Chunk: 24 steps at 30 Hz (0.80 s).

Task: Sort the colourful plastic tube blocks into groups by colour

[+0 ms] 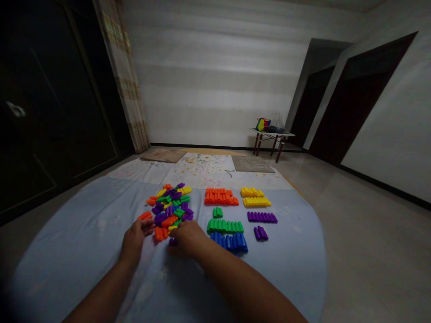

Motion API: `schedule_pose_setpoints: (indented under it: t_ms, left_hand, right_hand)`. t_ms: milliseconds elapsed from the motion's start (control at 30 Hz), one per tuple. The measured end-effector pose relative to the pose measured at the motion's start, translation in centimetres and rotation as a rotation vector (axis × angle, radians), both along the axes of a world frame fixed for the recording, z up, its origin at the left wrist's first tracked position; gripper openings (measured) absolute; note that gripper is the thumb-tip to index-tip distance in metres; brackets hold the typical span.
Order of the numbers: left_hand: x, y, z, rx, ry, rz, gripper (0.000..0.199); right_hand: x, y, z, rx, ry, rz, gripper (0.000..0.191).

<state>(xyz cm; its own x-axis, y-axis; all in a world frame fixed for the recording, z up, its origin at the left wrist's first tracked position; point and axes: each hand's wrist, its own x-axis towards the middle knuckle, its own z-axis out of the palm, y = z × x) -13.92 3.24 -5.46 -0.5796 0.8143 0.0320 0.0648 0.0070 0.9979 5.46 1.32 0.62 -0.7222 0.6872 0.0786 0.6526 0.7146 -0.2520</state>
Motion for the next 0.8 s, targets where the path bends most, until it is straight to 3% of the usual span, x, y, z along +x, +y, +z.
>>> schedule_pose_setpoints:
  t_ms: [200,433,567,700,800]
  left_hand:
    - [-0.6,1.2,1.4,-0.04,0.066,0.134,0.039]
    - [-0.3,0.3,0.7,-0.052,0.276,0.089,0.034]
    - [-0.6,0.2,0.4,-0.078,0.274,0.091,0.035]
    - [-1.3,0.6,-0.6,-0.056,0.226,0.08,0.034]
    - [-1.7,0.8,-1.2,0.001,0.241,0.105,0.033]
  right_hand:
    - [-0.9,-0.2,-0.3,0.055,-0.2,-0.035,0.032]
    - [-1.2,0.3,-0.5,0.076,-0.17,-0.053,0.039]
    - [-1.5,0.6,-0.8,0.044,-0.176,-0.008,0.042]
    - [0.1,0.6,-0.3,0.003,-0.044,-0.033,0.052]
    - [3.5,0.8,1.0,-0.006,0.169,-0.121,0.052]
